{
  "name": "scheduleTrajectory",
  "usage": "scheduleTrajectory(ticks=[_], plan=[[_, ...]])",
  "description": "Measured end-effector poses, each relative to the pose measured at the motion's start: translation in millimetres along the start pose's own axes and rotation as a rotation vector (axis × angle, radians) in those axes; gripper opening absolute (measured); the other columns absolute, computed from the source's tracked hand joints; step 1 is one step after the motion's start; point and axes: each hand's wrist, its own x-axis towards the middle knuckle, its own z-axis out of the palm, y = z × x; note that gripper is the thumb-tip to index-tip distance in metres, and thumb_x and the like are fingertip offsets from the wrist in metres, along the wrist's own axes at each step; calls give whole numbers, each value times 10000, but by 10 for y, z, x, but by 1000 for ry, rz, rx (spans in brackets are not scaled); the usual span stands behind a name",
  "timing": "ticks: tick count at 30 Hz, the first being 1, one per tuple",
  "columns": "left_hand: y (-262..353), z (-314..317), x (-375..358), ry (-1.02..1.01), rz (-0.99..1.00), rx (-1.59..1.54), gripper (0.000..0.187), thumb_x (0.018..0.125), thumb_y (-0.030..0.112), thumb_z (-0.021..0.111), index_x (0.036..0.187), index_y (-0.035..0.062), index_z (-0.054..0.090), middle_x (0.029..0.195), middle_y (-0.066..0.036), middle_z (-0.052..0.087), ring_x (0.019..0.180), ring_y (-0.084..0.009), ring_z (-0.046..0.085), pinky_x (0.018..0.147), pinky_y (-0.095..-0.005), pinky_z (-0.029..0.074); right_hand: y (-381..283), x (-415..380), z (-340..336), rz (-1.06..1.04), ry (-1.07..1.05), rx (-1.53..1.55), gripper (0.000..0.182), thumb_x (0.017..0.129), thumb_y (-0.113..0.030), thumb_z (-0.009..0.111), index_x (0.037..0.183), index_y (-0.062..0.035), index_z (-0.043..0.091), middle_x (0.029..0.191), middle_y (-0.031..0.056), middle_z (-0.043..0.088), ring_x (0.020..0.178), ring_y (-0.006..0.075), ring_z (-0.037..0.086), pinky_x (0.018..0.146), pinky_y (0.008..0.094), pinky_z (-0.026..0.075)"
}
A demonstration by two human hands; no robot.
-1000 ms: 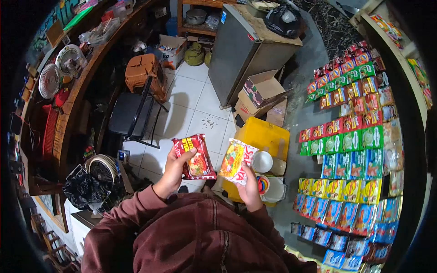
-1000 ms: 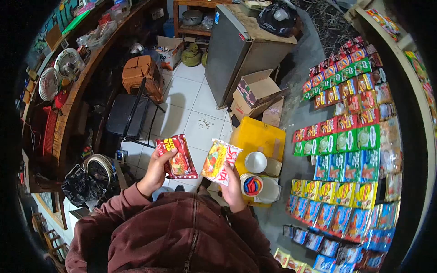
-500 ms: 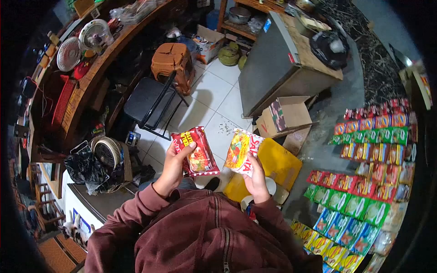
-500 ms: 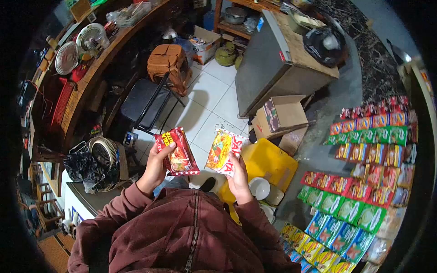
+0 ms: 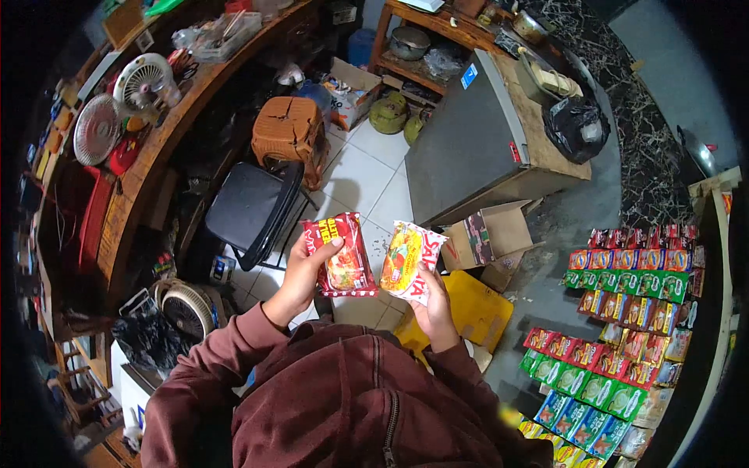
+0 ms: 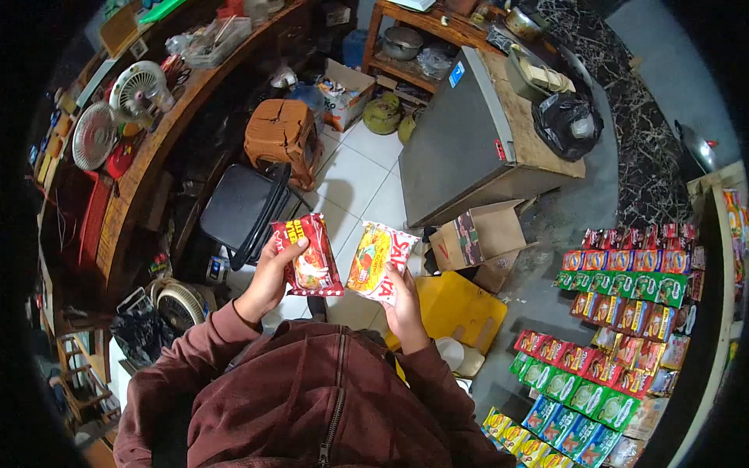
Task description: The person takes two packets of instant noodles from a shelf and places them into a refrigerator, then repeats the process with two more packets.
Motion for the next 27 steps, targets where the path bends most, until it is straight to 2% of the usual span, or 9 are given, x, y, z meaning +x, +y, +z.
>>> scheduleTrajectory(ticks=[4, 10, 12, 16, 20, 22, 26, 27], plan=[[160, 176, 280, -35, -39, 9, 289, 906, 103, 666, 1156, 31, 540, 1037, -60, 673, 900, -137, 666, 819, -301, 538, -98, 121, -6, -56, 56, 51, 421, 977, -210, 532, 1360, -58, 444, 1325, 115, 545, 1216, 256, 552, 1023, 451, 447], [-67, 502, 690, -93, -107, 15, 303, 900, 91, 672, 1167, 33, 541, 1062, -63, 669, 936, -147, 662, 845, -315, 535, -310, 310, -352, -93, 192, 60, 446, 975, -230, 525, 1371, -53, 424, 1312, 108, 550, 1197, 257, 566, 999, 455, 467], [-127, 698, 784, -88, -116, 20, 308, 898, 89, 673, 1171, 34, 543, 1057, -61, 670, 932, -149, 664, 845, -317, 538, -436, 382, -488, -94, 179, 121, 415, 976, -204, 535, 1355, -62, 442, 1301, 100, 552, 1161, 233, 592, 959, 407, 503], [-142, 1135, 974, -102, -101, 58, 327, 877, 44, 688, 1171, 21, 548, 1065, -75, 673, 938, -157, 669, 844, -326, 548, -786, 618, -738, -113, 67, 161, 413, 979, -207, 539, 1353, -59, 445, 1295, 93, 558, 1160, 226, 592, 952, 397, 506], [-235, 1455, 1220, -120, -19, 100, 365, 860, 27, 706, 1185, 17, 540, 1072, -79, 673, 949, -154, 662, 861, -323, 537, -1192, 919, -911, -100, 78, 106, 424, 977, -204, 554, 1357, -52, 442, 1278, 94, 572, 1151, 215, 600, 947, 378, 509], [-234, 1567, 1315, -103, -23, 100, 362, 861, 27, 705, 1184, 18, 540, 1073, -78, 672, 947, -154, 662, 862, -323, 536, -1352, 1083, -993, -135, 81, 6, 418, 973, -219, 553, 1347, -64, 450, 1291, 100, 570, 1164, 226, 592, 956, 423, 510], [-157, 1686, 1437, -25, 4, 67, 352, 876, 19, 681, 1192, 16, 524, 1086, -81, 665, 946, -165, 665, 860, -330, 541, -1575, 1335, -998, -149, 1, -6, 419, 961, -188, 579, 1340, -60, 454, 1296, 97, 565, 1161, 212, 590, 959, 391, 500], [-145, 1663, 1474, -6, 13, 58, 352, 876, 19, 681, 1192, 16, 524, 1086, -81, 665, 946, -165, 665, 860, -330, 541, -1598, 1409, -987, -138, -29, -17, 436, 943, -132, 597, 1344, -49, 448, 1306, 96, 559, 1173, 209, 576, 984, 378, 477]])
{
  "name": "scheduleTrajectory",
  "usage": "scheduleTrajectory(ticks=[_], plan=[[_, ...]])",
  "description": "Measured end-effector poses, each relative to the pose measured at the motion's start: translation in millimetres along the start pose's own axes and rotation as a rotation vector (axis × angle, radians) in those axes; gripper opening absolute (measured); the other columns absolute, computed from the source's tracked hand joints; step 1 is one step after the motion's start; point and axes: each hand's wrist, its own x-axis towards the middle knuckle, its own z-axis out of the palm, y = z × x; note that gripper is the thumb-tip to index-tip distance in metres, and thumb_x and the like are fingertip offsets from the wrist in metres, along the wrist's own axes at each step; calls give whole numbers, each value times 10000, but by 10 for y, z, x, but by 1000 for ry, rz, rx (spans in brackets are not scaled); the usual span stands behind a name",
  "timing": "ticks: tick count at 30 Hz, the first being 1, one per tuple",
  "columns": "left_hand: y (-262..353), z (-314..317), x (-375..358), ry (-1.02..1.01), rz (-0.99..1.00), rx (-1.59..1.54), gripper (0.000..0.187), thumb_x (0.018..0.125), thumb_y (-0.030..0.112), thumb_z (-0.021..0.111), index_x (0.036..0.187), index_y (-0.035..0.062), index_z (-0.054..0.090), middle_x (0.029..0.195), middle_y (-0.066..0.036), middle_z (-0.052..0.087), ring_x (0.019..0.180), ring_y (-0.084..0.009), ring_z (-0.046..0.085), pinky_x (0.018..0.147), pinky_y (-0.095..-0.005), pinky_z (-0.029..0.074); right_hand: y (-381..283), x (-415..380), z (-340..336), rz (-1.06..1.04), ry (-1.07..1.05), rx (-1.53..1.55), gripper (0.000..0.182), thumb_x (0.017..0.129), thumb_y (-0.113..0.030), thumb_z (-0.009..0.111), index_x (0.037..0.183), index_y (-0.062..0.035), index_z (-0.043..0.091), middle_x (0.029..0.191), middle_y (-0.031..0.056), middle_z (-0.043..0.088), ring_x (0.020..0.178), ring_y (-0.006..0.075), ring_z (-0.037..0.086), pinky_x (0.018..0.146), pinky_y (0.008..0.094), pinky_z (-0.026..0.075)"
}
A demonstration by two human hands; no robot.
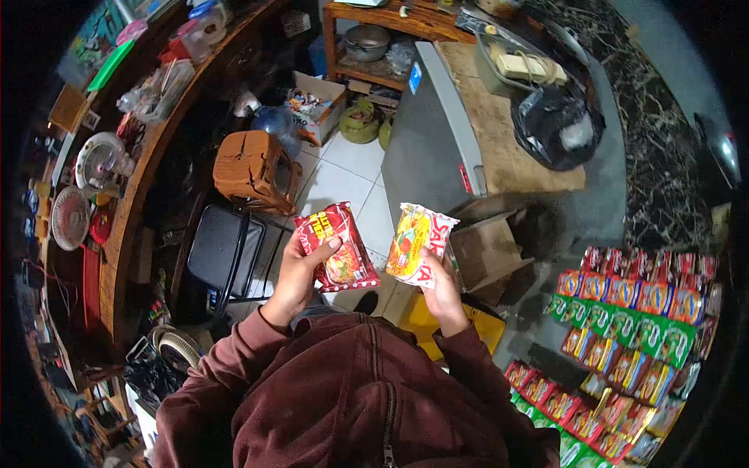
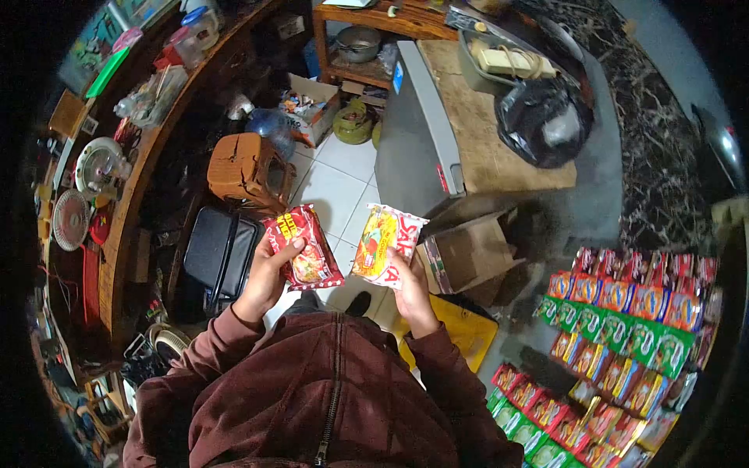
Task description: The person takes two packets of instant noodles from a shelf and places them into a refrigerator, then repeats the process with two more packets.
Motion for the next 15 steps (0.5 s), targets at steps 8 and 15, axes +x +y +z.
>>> scheduleTrajectory(ticks=[8, 15], plan=[[211, -232, 389, 98, 15, -98, 379, 885, 27, 672, 1227, 18, 508, 1097, -85, 655, 967, -174, 663, 853, -335, 553, -13, 611, 319, 160, -47, -117, 419, 887, -79, 657, 1251, 4, 467, 1223, 124, 591, 1106, 206, 613, 932, 358, 523], [664, -581, 1130, 99, 41, -122, 370, 873, 9, 679, 1211, 20, 530, 1077, -77, 664, 952, -162, 660, 849, -327, 547, -21, 1434, 872, 125, -109, -115, 438, 885, -71, 641, 1280, 10, 470, 1219, 120, 597, 1089, 194, 618, 930, 341, 517]])
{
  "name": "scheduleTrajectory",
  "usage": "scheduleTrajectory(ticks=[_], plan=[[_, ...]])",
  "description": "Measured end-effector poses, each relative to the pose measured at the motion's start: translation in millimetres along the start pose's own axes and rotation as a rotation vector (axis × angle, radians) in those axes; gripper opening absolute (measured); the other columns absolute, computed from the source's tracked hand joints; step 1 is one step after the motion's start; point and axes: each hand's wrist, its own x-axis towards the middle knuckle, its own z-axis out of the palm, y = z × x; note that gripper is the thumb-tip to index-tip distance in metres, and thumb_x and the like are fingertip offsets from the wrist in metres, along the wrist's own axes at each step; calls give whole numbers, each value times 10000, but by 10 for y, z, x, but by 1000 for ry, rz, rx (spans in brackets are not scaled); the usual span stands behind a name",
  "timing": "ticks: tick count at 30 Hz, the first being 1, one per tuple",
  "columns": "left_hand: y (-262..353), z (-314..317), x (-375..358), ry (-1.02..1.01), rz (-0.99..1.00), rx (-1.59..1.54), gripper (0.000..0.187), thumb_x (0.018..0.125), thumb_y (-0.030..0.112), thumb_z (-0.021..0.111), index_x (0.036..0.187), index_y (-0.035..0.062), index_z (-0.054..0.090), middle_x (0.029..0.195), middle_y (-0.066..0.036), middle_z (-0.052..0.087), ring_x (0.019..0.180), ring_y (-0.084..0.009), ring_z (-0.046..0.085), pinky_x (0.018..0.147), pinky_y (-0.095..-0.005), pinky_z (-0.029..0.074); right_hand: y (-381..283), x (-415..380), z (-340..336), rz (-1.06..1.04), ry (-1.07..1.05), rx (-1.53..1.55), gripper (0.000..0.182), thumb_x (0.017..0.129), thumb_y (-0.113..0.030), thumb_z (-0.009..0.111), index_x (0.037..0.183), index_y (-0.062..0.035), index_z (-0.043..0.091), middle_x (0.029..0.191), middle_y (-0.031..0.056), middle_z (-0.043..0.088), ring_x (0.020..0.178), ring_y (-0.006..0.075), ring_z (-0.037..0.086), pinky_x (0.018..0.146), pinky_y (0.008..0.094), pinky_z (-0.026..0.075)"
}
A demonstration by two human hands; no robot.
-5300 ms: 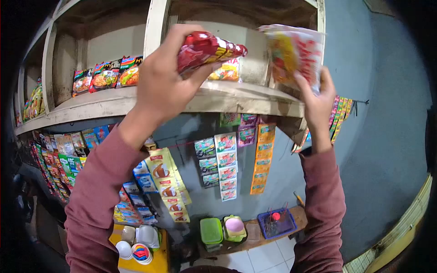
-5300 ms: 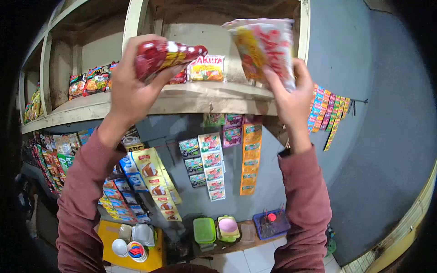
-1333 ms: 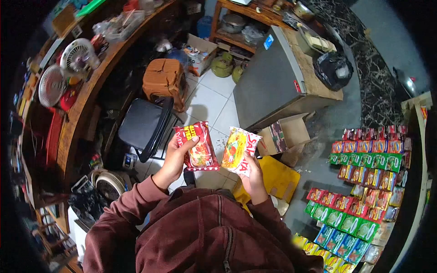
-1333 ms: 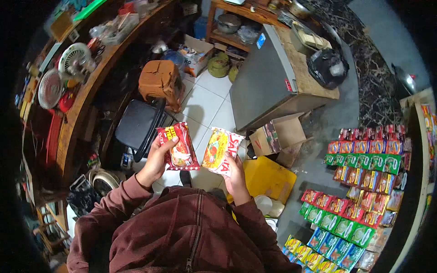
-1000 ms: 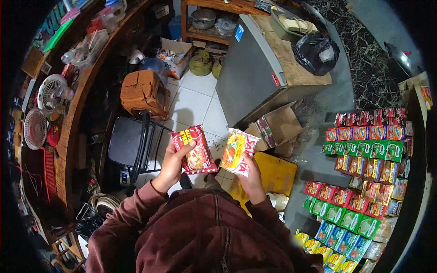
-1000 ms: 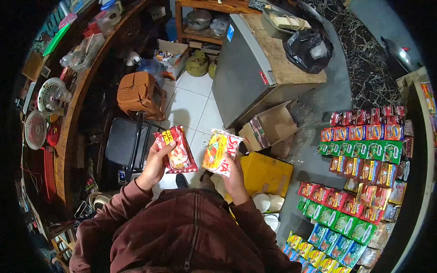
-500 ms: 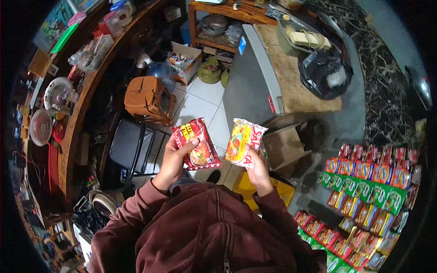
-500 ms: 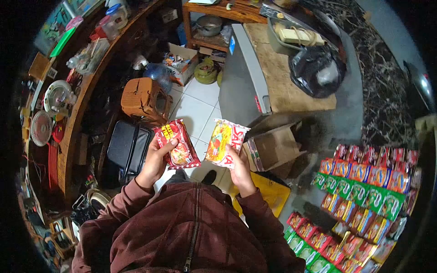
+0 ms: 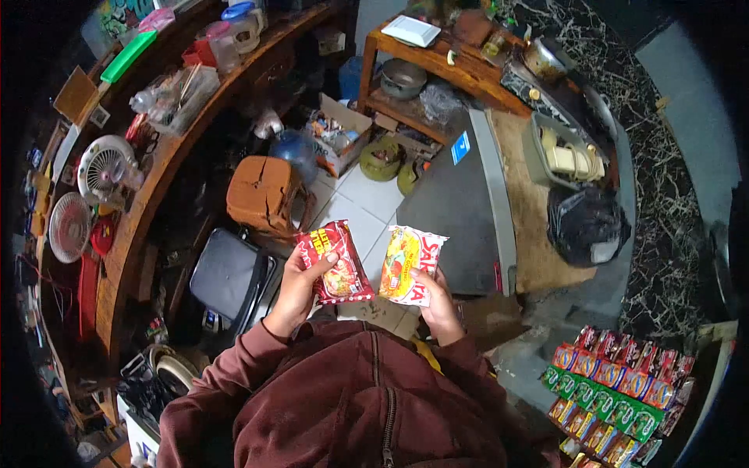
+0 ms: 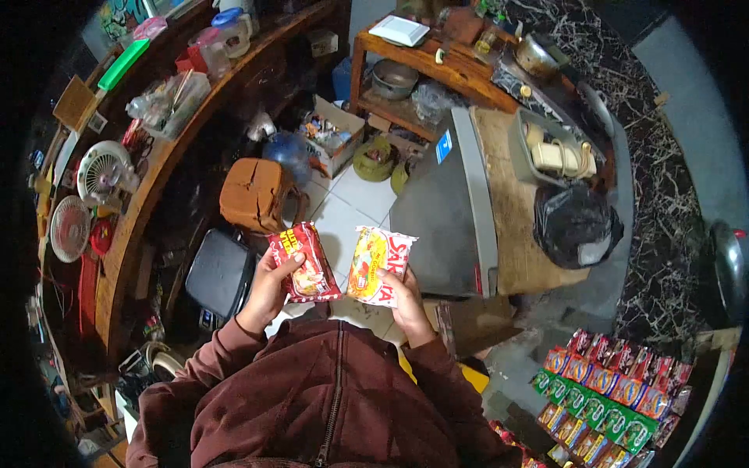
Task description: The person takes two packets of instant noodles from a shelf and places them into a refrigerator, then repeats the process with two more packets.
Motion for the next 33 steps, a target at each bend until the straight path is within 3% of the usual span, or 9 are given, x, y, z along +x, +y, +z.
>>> scheduleTrajectory(ticks=[5, 9, 18, 19, 27, 33], plan=[[615, -80, 616, -77, 57, 71, 350, 872, 26, 694, 1188, 33, 545, 1085, -60, 669, 969, -128, 645, 872, -302, 517, -332, 565, 514, -85, 15, -28, 417, 888, -78, 627, 1275, 4, 493, 1204, 103, 610, 1085, 176, 610, 939, 327, 493], [968, -28, 1006, -65, 58, 80, 316, 885, 22, 671, 1174, 21, 545, 1065, -63, 674, 909, -141, 670, 815, -315, 554, -528, 871, 718, -124, 46, -82, 412, 886, -103, 637, 1265, -6, 507, 1185, 91, 616, 1066, 166, 612, 925, 317, 490], [860, 299, 1759, -120, -23, 91, 371, 882, 8, 668, 1220, 30, 514, 1091, -72, 661, 952, -152, 662, 842, -319, 554, -943, 1261, 479, -147, 144, -183, 451, 923, -194, 629, 1310, -7, 493, 1226, 89, 602, 1084, 160, 605, 940, 317, 476], [849, 370, 1840, -127, -29, 82, 370, 882, 5, 666, 1219, 30, 514, 1097, -76, 658, 958, -157, 662, 846, -324, 555, -1012, 1316, 478, -170, 182, -160, 420, 927, -214, 639, 1261, 6, 510, 1149, 91, 624, 1013, 145, 619, 880, 295, 498], [934, 1103, 2536, -143, -47, 145, 393, 891, 29, 662, 1253, 18, 512, 1103, -88, 655, 951, -169, 664, 830, -336, 560, -1691, 1917, 149, -309, 199, -247, 395, 922, -206, 644, 1235, 13, 541, 1152, 81, 627, 1012, 129, 605, 896, 304, 485], [848, 1602, 2880, -189, -24, 172, 321, 894, 40, 660, 1194, 16, 547, 1045, -83, 673, 901, -158, 672, 791, -321, 566, -2054, 2177, -143, -293, 75, -295, 376, 897, -182, 651, 1205, 17, 566, 1105, 69, 647, 996, 128, 605, 899, 299, 472]])
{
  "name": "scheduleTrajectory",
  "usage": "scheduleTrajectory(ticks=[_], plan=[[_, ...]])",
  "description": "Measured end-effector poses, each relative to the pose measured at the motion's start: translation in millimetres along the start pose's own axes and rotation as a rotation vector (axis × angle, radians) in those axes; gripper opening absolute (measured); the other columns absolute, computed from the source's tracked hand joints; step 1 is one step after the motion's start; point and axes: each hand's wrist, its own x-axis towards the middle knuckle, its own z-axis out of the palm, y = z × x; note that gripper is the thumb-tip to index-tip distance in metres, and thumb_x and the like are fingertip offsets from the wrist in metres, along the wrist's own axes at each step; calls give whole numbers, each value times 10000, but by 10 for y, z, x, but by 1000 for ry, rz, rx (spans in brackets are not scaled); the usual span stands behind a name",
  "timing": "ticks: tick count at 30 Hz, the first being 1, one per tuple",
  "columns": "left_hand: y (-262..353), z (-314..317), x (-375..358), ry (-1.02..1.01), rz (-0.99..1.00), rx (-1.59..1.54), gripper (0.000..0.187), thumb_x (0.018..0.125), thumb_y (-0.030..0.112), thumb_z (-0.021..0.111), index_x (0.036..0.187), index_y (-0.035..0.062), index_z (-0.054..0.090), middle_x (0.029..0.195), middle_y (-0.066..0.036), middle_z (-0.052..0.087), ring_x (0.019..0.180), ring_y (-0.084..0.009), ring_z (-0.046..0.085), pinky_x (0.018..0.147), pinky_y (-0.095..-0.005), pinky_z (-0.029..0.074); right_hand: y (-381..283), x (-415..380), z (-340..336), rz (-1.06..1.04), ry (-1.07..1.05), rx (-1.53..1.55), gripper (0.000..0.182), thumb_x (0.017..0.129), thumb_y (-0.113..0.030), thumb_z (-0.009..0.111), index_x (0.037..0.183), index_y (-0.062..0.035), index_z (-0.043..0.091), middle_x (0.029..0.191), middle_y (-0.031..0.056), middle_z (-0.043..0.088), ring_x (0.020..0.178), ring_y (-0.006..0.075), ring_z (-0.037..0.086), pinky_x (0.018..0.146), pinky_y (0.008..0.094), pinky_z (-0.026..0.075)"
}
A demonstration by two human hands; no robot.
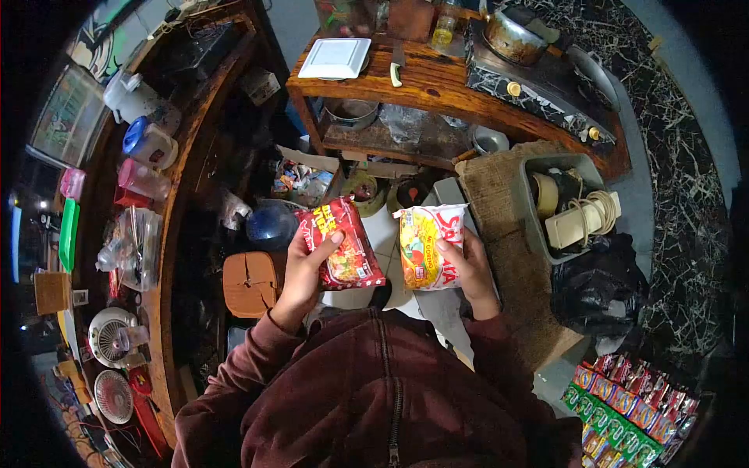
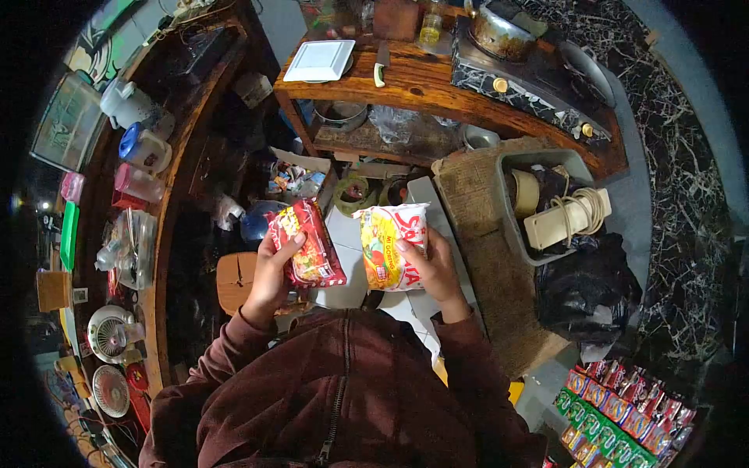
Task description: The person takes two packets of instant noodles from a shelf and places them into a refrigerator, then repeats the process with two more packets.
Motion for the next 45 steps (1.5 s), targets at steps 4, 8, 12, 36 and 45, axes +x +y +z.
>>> scheduleTrajectory(ticks=[4, 8, 12, 36, 45], plan=[[-54, 114, 213, 11, -73, 22, 327, 891, 57, 666, 1191, 13, 544, 1037, -84, 671, 884, -167, 674, 770, -325, 572, 62, 120, -167, -47, 74, -117, 370, 884, -184, 656, 1183, 19, 578, 1072, 71, 659, 971, 126, 612, 891, 295, 471], [-34, 140, 445, -87, -95, 31, 357, 872, 82, 691, 1189, 9, 543, 1031, -86, 671, 882, -172, 678, 773, -322, 575, 150, 204, -240, -48, 149, -58, 365, 891, -194, 649, 1183, 15, 580, 1071, 71, 662, 977, 127, 617, 888, 305, 476], [59, 216, 688, -127, -138, 64, 354, 870, 91, 695, 1183, 12, 550, 1038, -86, 669, 877, -169, 676, 772, -323, 573, 128, 306, -208, -25, 216, -63, 373, 897, -200, 647, 1196, 12, 575, 1080, 76, 660, 987, 130, 618, 878, 303, 482], [344, 318, 2161, -564, -410, 292, 402, 877, 141, 713, 1217, 32, 529, 1084, -67, 659, 952, -176, 660, 834, -331, 545, 350, 551, 154, -271, 815, -322, 222, 960, -180, 604, 1038, 17, 672, 937, 6, 676, 863, 74, 581, 799, 265, 468], [118, 760, 1927, -592, -453, 330, 402, 865, 142, 723, 1213, 46, 547, 1109, -64, 650, 990, -175, 647, 844, -341, 550, 451, 317, -25, -184, 755, -154, 259, 984, -232, 577, 1055, 6, 652, 940, 25, 672, 872, 82, 582, 793, 280, 479]])
